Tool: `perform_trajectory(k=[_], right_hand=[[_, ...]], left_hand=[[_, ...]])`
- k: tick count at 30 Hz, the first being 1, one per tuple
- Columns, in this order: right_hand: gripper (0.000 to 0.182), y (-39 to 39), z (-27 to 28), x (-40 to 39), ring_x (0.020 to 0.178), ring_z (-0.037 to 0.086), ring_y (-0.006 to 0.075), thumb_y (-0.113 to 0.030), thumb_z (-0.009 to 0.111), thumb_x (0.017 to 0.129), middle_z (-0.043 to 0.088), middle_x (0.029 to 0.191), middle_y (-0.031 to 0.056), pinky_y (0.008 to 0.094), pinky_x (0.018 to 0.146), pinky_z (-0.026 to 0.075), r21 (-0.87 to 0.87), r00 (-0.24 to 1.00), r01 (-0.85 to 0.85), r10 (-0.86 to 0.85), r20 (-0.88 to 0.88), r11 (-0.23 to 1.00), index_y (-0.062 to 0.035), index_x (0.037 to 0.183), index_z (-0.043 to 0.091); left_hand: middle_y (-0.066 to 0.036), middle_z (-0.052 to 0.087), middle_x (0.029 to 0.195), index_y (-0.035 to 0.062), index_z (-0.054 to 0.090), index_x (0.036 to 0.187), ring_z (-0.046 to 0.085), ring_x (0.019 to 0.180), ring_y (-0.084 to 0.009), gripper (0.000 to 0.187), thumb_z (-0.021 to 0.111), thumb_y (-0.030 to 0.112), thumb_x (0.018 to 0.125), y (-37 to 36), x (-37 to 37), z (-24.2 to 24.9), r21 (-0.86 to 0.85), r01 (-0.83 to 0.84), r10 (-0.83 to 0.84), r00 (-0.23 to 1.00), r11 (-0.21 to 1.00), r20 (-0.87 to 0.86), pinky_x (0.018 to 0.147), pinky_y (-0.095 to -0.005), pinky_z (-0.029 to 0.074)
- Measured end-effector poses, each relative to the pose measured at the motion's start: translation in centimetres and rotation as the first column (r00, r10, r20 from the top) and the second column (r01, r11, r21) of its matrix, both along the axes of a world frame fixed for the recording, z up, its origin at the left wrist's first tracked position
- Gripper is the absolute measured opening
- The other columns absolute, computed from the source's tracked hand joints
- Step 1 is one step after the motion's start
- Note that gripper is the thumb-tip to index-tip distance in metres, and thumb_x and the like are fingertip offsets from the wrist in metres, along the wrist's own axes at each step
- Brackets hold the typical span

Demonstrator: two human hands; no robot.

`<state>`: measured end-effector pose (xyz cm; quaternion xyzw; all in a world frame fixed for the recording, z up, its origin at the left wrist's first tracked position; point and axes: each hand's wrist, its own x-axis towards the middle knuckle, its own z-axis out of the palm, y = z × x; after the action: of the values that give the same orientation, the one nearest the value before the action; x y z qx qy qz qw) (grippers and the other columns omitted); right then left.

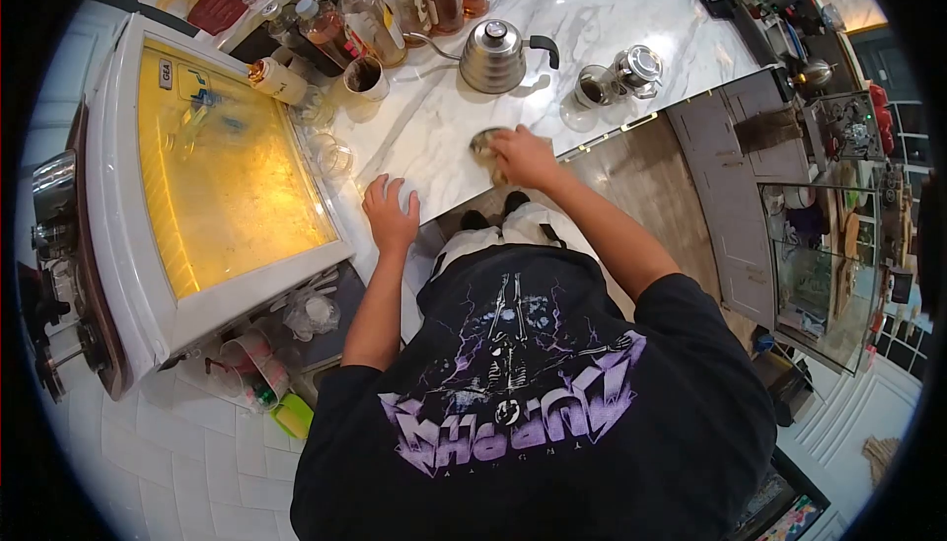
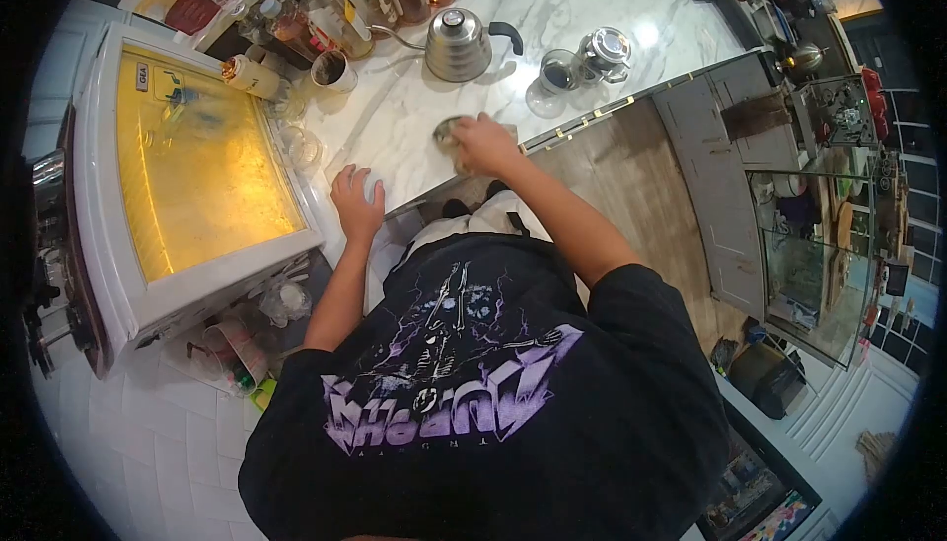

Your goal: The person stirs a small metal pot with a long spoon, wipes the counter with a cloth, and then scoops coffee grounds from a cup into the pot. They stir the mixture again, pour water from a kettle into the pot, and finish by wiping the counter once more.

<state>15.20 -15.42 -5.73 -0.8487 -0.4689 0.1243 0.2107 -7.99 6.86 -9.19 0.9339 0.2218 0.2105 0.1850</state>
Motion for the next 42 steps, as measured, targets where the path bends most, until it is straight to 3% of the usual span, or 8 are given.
perform_trajectory(k=[4, 10, 18, 21, 24, 28, 33, 42], right_hand=[[0.029, 0.1, -0.7, 2.1, 0.103, 0.064, 0.0403, -0.015, 0.062, 0.088, 0.070, 0.118, 0.0113, 0.0473, 0.090, 0.056, 0.077, 0.977, 0.057, -0.040, -0.210, 0.995, -0.0098, 0.114, 0.073], [0.032, 0.5, -1.4, 2.7, 0.106, 0.064, 0.0383, -0.015, 0.067, 0.085, 0.068, 0.125, 0.0080, 0.0500, 0.088, 0.056, 0.012, 0.924, 0.266, -0.258, 0.282, 0.964, -0.0126, 0.116, 0.073], [0.034, -0.3, 0.6, -0.8, 0.111, 0.065, 0.0363, -0.014, 0.066, 0.088, 0.071, 0.125, 0.0126, 0.0451, 0.096, 0.055, 0.060, 0.978, -0.114, 0.123, -0.167, 0.992, -0.0088, 0.120, 0.074], [0.036, 0.5, 0.9, 1.8, 0.104, 0.072, 0.0360, -0.011, 0.061, 0.089, 0.073, 0.114, 0.0202, 0.0413, 0.095, 0.055, 0.210, 0.918, 0.267, -0.182, -0.351, 0.941, -0.0002, 0.122, 0.071], [0.030, 0.7, -0.5, 4.7, 0.106, 0.065, 0.0399, -0.013, 0.065, 0.090, 0.071, 0.125, 0.0154, 0.0472, 0.092, 0.055, 0.186, 0.873, 0.461, -0.481, 0.082, 0.868, -0.0037, 0.117, 0.073], [0.029, 1.9, -1.0, 3.3, 0.105, 0.062, 0.0402, -0.014, 0.066, 0.089, 0.069, 0.130, 0.0125, 0.0496, 0.093, 0.053, 0.063, 0.880, 0.421, -0.424, 0.214, 0.905, -0.0065, 0.116, 0.074], [0.034, 3.8, -0.4, 0.4, 0.111, 0.064, 0.0383, -0.018, 0.065, 0.092, 0.070, 0.132, 0.0080, 0.0481, 0.098, 0.054, 0.040, 0.980, -0.075, 0.082, -0.183, 0.996, -0.0133, 0.126, 0.073], [0.036, 10.3, -0.9, 1.2, 0.108, 0.064, 0.0445, -0.014, 0.065, 0.089, 0.070, 0.125, 0.0147, 0.0505, 0.092, 0.055, 0.122, 0.979, 0.193, -0.200, 0.045, 0.974, -0.0080, 0.124, 0.071]], left_hand=[[-0.017, 0.057, 0.137, 0.0082, 0.067, 0.123, 0.050, 0.131, -0.0381, 0.039, 0.077, 0.022, 0.087, 0.1, 0.0, 0.0, 0.002, 0.002, -0.002, 1.000, 1.000, 0.024, 0.109, -0.0513, 0.039], [-0.017, 0.058, 0.135, 0.0085, 0.067, 0.121, 0.050, 0.130, -0.0387, 0.039, 0.077, 0.023, 0.086, 0.1, 0.0, 0.2, -0.002, -0.012, 0.012, 0.999, 1.000, 0.042, 0.109, -0.0527, 0.040], [-0.018, 0.057, 0.135, 0.0090, 0.068, 0.121, 0.051, 0.130, -0.0387, 0.038, 0.077, 0.023, 0.087, 0.1, -0.2, 0.3, -0.044, -0.012, 0.014, 0.999, 0.999, 0.046, 0.109, -0.0511, 0.039], [-0.016, 0.058, 0.135, 0.0090, 0.069, 0.119, 0.051, 0.130, -0.0375, 0.037, 0.076, 0.024, 0.086, 0.2, -0.2, 0.2, -0.047, -0.014, 0.016, 0.999, 0.999, 0.044, 0.108, -0.0506, 0.040], [-0.017, 0.058, 0.134, 0.0089, 0.069, 0.119, 0.051, 0.130, -0.0376, 0.037, 0.076, 0.024, 0.086, 0.2, -0.2, 0.3, -0.054, -0.014, 0.017, 0.998, 0.998, 0.055, 0.108, -0.0508, 0.040], [-0.017, 0.058, 0.134, 0.0086, 0.069, 0.118, 0.051, 0.129, -0.0378, 0.037, 0.076, 0.024, 0.086, 0.2, -0.1, 0.5, -0.044, -0.026, 0.027, 0.999, 0.999, 0.044, 0.108, -0.0510, 0.040], [-0.016, 0.058, 0.134, 0.0079, 0.069, 0.118, 0.051, 0.130, -0.0376, 0.038, 0.077, 0.024, 0.085, 0.2, -0.1, 0.6, -0.064, -0.023, 0.026, 0.998, 0.998, 0.049, 0.108, -0.0509, 0.040], [-0.016, 0.058, 0.135, 0.0080, 0.069, 0.118, 0.051, 0.130, -0.0374, 0.038, 0.078, 0.024, 0.084, 0.2, -0.1, 1.0, -0.077, -0.023, 0.023, 1.000, 0.997, 0.012, 0.108, -0.0511, 0.040]])
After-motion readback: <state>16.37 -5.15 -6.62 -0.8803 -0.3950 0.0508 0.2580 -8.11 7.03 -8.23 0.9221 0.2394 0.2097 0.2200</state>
